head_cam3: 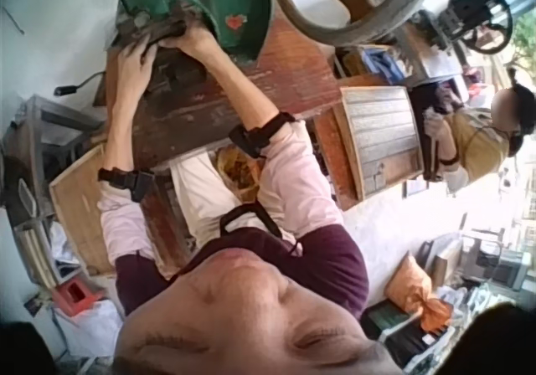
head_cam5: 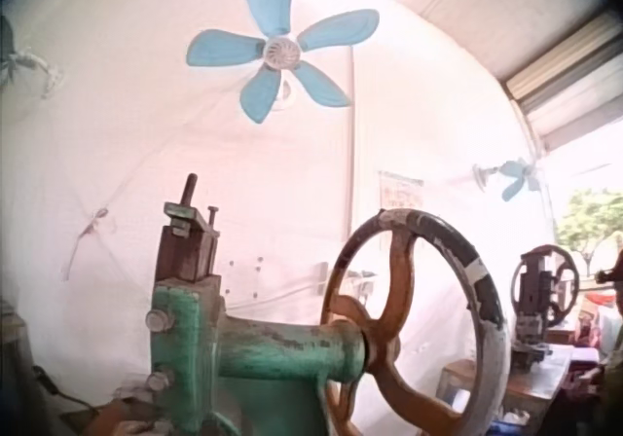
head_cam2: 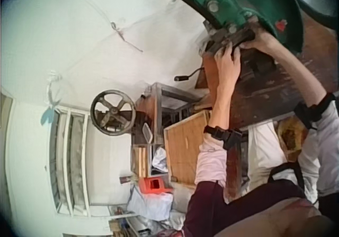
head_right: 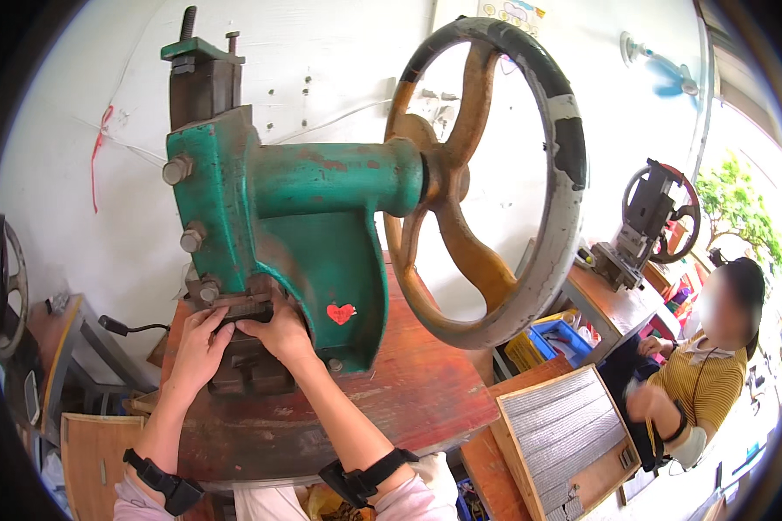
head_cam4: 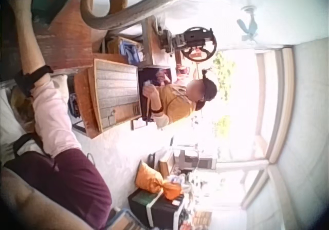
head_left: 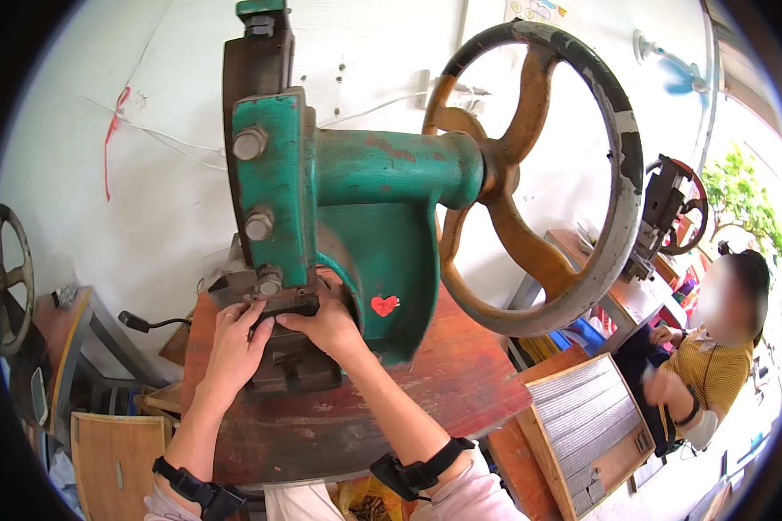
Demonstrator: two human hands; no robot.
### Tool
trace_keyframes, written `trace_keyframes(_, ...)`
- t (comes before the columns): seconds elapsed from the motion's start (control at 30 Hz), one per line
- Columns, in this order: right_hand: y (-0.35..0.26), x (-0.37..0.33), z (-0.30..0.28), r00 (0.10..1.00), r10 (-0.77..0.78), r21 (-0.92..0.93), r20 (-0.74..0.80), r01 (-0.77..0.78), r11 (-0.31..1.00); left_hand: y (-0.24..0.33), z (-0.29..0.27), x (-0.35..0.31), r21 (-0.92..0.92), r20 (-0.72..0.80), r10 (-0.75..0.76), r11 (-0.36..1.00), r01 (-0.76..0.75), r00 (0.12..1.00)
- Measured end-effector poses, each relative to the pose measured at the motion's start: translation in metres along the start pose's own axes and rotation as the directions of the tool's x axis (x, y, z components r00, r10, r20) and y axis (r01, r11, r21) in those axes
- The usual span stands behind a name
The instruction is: Operating a manual hand press to stamp or shape small serrated metal strips.
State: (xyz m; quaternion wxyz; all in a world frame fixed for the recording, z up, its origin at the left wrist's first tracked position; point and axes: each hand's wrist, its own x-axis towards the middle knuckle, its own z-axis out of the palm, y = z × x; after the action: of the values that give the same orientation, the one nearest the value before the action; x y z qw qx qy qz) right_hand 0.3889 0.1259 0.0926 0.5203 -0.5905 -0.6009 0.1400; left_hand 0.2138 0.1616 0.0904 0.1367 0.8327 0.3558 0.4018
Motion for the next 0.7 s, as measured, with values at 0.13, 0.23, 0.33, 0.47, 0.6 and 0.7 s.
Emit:
trace_keyframes(0.13,0.001,-0.001,0.002,0.997,0.075,-0.045,0.006,-0.074,0.996,-0.009,-0.007,0.002,0.124,-0.016,0.122,0.985,-0.119,0.992)
trace_keyframes(0.23,0.001,-0.002,0.001,0.992,0.112,0.060,0.061,-0.116,0.992,-0.018,-0.009,0.012,0.008,-0.050,0.076,0.997,-0.076,0.996)
trace_keyframes(0.33,0.001,-0.003,0.000,0.993,0.106,0.068,0.054,-0.109,0.992,-0.027,-0.014,0.029,-0.198,0.135,-0.108,0.971,0.133,0.985)
trace_keyframes(0.47,0.003,-0.004,0.003,0.997,0.070,0.032,-0.022,-0.069,0.997,-0.032,-0.012,0.045,-0.432,0.122,-0.199,0.871,0.233,0.972)
trace_keyframes(0.6,0.006,-0.005,0.009,0.998,0.055,0.096,-0.012,-0.054,0.994,-0.038,-0.019,0.050,-0.090,0.050,0.084,0.993,-0.079,0.995)
trace_keyframes(0.7,0.011,-0.004,0.012,0.997,0.047,0.056,-0.053,-0.044,0.997,-0.042,-0.015,0.050,-0.011,-0.004,0.250,0.968,-0.250,0.968)
